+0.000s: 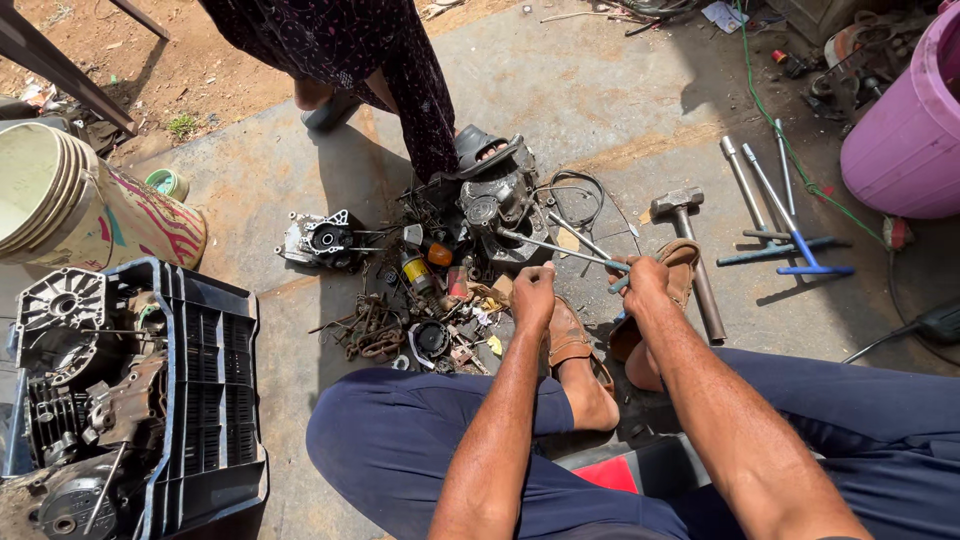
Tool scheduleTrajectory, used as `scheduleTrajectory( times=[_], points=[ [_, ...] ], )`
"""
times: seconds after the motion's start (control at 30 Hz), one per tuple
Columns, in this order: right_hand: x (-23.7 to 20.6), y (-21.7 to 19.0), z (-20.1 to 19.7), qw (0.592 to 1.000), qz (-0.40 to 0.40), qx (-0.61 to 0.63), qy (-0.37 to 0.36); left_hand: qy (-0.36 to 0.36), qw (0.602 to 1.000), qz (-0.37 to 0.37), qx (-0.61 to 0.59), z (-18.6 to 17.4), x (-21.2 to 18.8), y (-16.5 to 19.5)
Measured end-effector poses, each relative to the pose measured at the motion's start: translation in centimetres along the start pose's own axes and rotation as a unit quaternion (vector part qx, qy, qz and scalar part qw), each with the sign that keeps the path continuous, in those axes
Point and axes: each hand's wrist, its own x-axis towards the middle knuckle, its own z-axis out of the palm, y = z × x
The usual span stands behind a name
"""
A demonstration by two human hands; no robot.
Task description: The person uses various tools including T-handle wrenches, a hammer, and a hacksaw frame to disassemble and repair mechanical engine components while sitting on the ground.
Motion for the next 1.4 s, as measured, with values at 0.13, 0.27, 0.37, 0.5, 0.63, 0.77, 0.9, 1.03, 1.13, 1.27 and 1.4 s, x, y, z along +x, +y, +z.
scheduleTrajectory(
  times=[0.13,0.27,0.37,0.5,0.63,0.77,0.9,1.03,1.13,1.27,1.4],
  points=[
    [-0.2,0.2,-0.1,1.0,-0.011,-0.008,0.022,-0.2,0.969,-0.007,0.145,1.1,-2.5,3.4],
    [-0.2,0.8,-0.8,0.998,-0.019,-0.06,-0.003,-0.263,0.936,0.015,0.235,3.6,-3.0,4.4],
    [-0.1,1.4,-1.5,0.999,-0.033,-0.041,-0.011,-0.253,0.924,0.066,0.278,5.7,-2.9,3.4],
    [0.2,1.6,-2.3,0.993,0.086,0.008,-0.082,-0.236,0.912,0.124,0.312,7.0,-3.3,2.2],
    [1.0,0.0,-2.7,0.98,0.138,0.114,-0.09,-0.235,0.913,0.121,0.311,6.4,-4.1,2.7],
    [2.1,-1.9,-2.1,0.952,0.193,0.237,0.001,-0.221,0.909,0.128,0.328,5.7,-5.2,3.5],
    [2.9,-2.2,-1.4,0.963,0.182,0.192,0.06,-0.21,0.892,0.145,0.373,6.3,-5.2,4.4],
    [3.6,-1.5,-1.5,0.967,0.168,0.178,0.069,-0.329,0.797,0.093,0.498,8.3,-3.9,6.3],
    [4.2,-1.3,-1.8,0.968,0.17,0.18,0.037,-0.36,0.759,0.062,0.538,9.4,-3.3,7.4],
    [4.9,-0.7,-2.2,0.966,0.176,0.185,0.025,-0.355,0.754,0.061,0.549,9.3,-3.5,7.4],
    [5.8,0.0,-2.4,0.967,0.175,0.185,0.029,-0.345,0.767,0.086,0.534,8.3,-3.1,6.9]
  ],
)
